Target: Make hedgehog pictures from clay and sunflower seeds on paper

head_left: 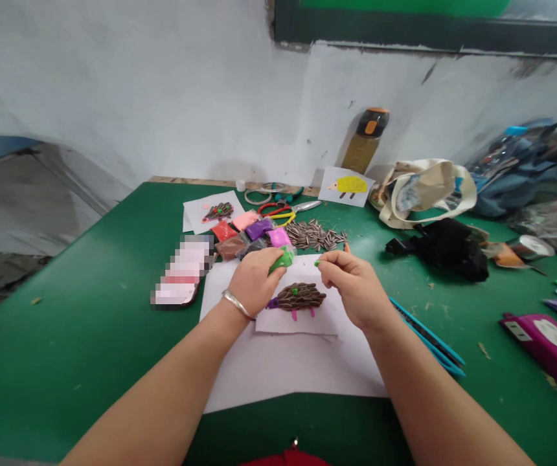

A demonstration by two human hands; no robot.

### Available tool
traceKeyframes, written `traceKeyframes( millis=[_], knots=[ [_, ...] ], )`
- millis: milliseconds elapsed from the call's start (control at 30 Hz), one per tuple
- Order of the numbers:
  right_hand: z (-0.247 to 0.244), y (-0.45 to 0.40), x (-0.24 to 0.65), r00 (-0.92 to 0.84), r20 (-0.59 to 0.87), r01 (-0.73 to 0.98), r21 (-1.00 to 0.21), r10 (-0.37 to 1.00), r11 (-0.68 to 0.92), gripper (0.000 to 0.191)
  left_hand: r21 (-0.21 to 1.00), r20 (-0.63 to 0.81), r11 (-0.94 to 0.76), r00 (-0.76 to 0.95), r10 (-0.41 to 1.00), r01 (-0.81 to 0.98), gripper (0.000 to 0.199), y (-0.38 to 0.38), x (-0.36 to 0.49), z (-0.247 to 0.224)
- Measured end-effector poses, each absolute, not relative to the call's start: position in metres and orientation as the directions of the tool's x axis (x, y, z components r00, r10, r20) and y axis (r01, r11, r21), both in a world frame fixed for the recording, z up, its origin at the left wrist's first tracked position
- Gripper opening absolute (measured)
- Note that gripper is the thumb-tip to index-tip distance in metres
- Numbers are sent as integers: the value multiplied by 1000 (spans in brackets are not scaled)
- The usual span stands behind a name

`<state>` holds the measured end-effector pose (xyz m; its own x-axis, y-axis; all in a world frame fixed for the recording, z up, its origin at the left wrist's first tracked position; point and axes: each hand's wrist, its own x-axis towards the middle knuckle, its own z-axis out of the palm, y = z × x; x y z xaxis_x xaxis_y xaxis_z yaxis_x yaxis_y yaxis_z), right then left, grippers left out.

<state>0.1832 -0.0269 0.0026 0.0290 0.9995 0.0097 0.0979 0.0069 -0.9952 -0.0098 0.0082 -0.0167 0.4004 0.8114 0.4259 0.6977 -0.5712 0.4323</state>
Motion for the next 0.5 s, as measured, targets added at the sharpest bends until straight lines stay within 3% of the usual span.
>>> traceKeyframes(
  millis=[200,400,500],
  knots=[
    [-7,-27,180,10,-35,77,-996,999,-35,15,367,501,-564,354,790,740,24,9,-8,-20],
    [-1,-31,174,-73,-44,138,-990,996,-33,17,611,517,-626,355,779,484,23,-12,5,-7],
    [-1,-31,172,-105,-78,99,-993,991,-68,20,610,510,-653,408,757,448,21,-18,9,-4]
  ],
)
